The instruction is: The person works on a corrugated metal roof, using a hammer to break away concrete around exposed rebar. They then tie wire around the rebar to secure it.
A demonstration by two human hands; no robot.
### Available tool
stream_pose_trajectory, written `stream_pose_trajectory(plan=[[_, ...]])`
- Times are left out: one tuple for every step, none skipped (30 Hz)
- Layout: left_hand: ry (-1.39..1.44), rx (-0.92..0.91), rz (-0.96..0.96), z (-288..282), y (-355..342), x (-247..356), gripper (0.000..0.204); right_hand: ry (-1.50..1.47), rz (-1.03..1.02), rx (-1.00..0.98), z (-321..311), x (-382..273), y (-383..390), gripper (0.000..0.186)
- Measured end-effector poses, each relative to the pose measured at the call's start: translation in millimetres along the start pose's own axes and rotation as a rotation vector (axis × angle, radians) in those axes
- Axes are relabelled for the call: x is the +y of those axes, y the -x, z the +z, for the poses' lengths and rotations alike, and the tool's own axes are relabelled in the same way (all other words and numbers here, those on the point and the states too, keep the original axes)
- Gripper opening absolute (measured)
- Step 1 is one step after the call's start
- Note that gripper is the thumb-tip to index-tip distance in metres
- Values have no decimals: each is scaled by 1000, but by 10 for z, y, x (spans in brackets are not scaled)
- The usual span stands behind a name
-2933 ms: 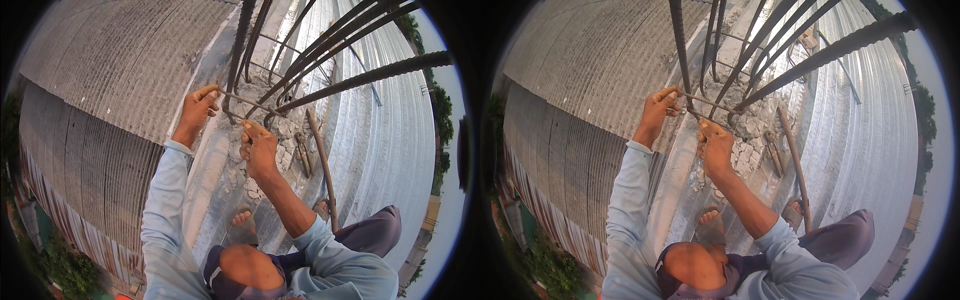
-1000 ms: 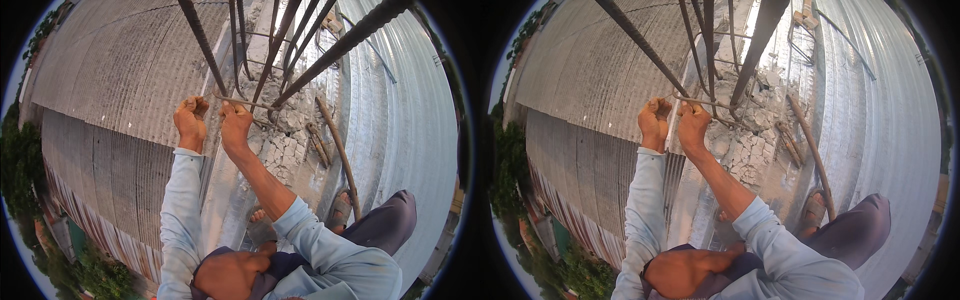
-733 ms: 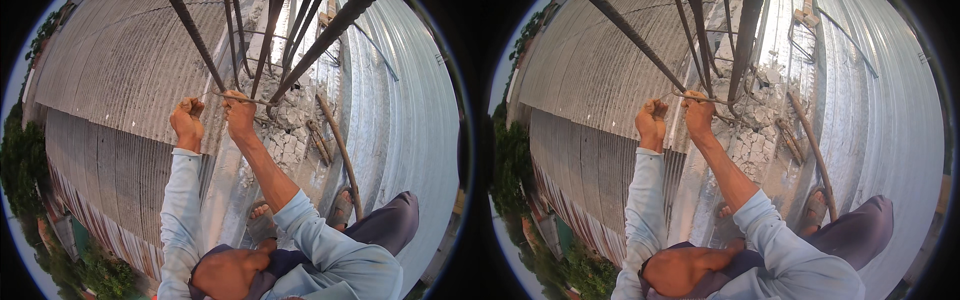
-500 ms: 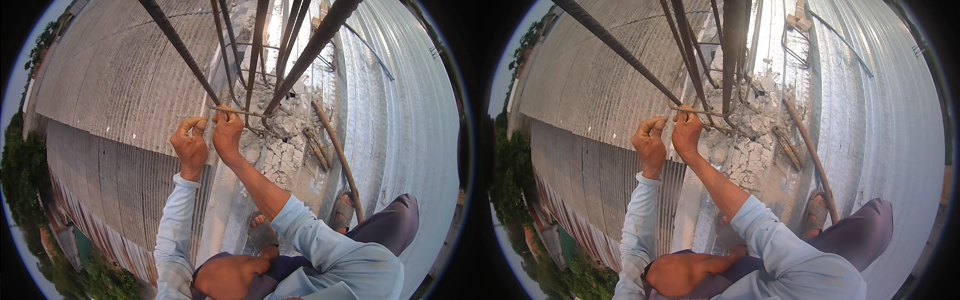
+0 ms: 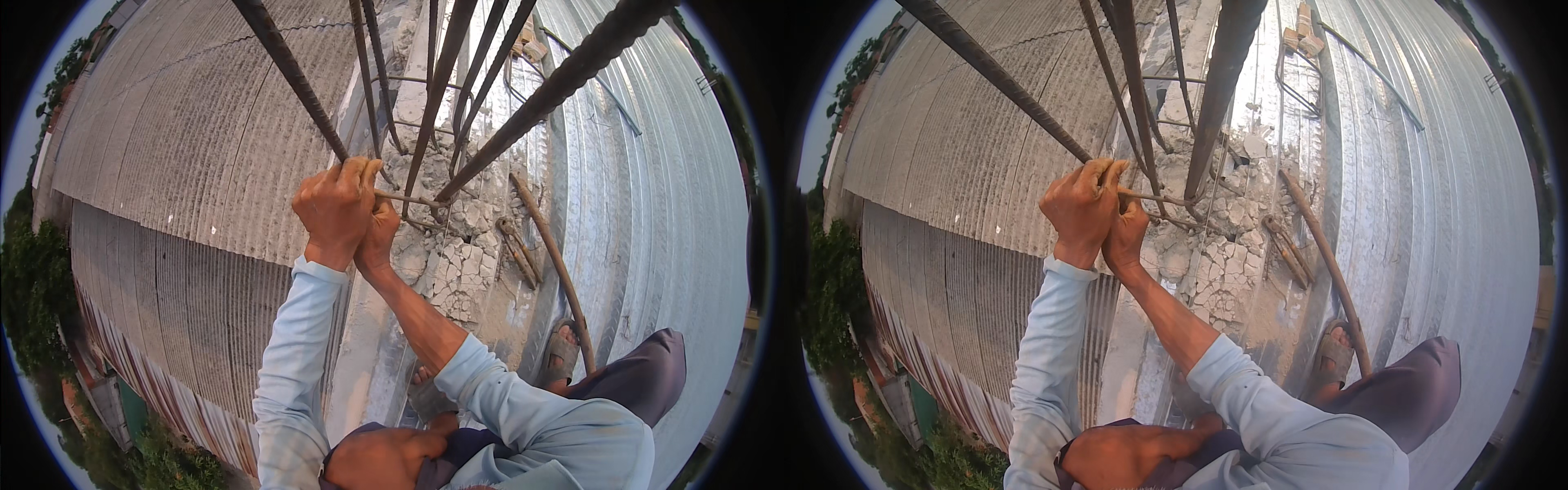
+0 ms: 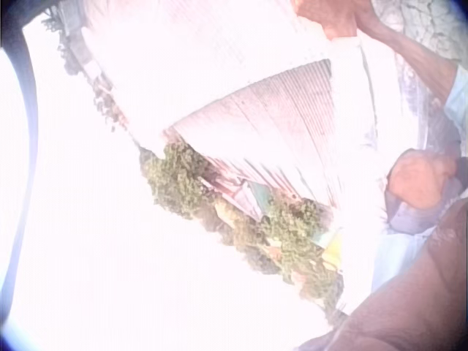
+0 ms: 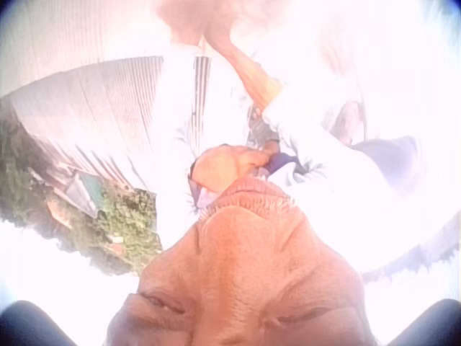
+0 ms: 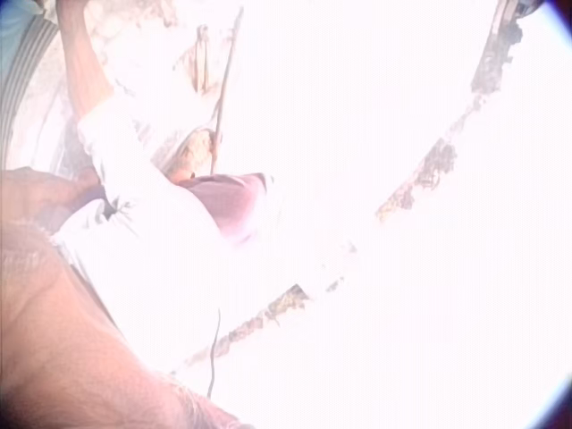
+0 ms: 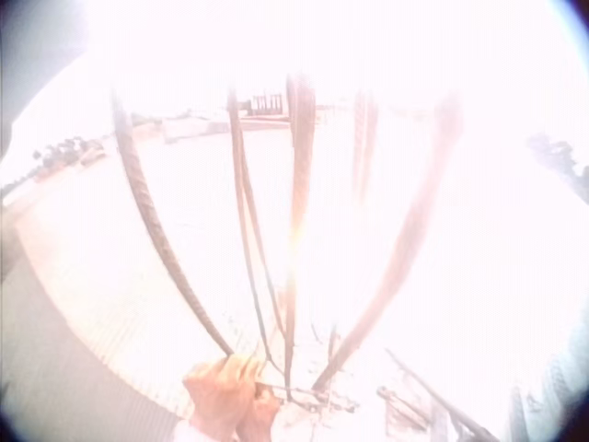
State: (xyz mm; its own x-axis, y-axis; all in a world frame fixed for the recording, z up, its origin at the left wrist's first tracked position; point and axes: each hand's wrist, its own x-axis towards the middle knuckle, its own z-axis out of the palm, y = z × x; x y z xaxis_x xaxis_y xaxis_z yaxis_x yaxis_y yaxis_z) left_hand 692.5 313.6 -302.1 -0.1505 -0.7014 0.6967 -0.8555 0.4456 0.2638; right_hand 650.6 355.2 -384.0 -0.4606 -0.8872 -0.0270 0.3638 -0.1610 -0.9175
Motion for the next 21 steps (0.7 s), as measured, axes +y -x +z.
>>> stream_pose_trajectory(plan=[[3, 20, 15, 21, 2, 1, 16, 15, 6, 19, -17, 6, -15, 26], [78, 39, 13, 28, 16, -14, 14, 25, 15, 36, -10, -8, -25, 26], [154, 57, 10, 32, 34, -27, 13, 35, 24, 54, -2, -20, -35, 26], [231, 75, 6, 34, 58, -40, 12, -22, 67, 75, 14, -27, -39, 26], [382, 97, -152, 6, 155, -68, 12, -80, 113, 90, 66, -94, -28, 26], [537, 116, -308, -41, 277, -89, 15, -139, 158, 112, 93, -127, -31, 26], [689, 134, -467, -66, 360, -138, 19, -109, 178, 104, 108, -162, -54, 25], [647, 50, -362, -102, 321, -239, 24, -77, 196, 104, 109, -177, -82, 25], [603, -32, -262, -141, 236, -360, 29, -41, 217, 100, 87, -188, -99, 24], [559, -111, -163, -156, 149, -451, 35, -77, 234, 134, 73, -197, -115, 23], [491, -318, -57, -186, 11, -480, 49, -117, 254, 158, 88, -222, -132, 22], [446, -379, 41, -173, -88, -586, 51, -162, 272, 174, 122, -237, -131, 20], [399, -441, 138, -170, -196, -693, 53, -155, 282, 160, 130, -262, -117, 20], [362, -501, 241, -112, -310, -746, 55, -162, 256, 163, 137, -245, -139, 18], [308, -522, 321, -55, -394, -776, 56, -166, 232, 166, 137, -203, -146, 16], [253, -542, 400, -7, -471, -798, 57, -172, 208, 169, 134, -164, -149, 14], [197, -560, 478, 2, -521, -790, 59, -170, 217, 172, 139, -175, -151, 14], [194, -590, 443, -4, -539, -774, 62, -168, 226, 175, 142, -187, -146, 14], [192, -621, 407, -5, -558, -752, 66, -166, 235, 178, 149, -198, -148, 14], [194, -654, 373, -3, -554, -720, 69, -165, 224, 172, 132, -193, -150, 14], [210, -654, 375, 11, -546, -716, 69, -164, 214, 165, 120, -187, -160, 14]])
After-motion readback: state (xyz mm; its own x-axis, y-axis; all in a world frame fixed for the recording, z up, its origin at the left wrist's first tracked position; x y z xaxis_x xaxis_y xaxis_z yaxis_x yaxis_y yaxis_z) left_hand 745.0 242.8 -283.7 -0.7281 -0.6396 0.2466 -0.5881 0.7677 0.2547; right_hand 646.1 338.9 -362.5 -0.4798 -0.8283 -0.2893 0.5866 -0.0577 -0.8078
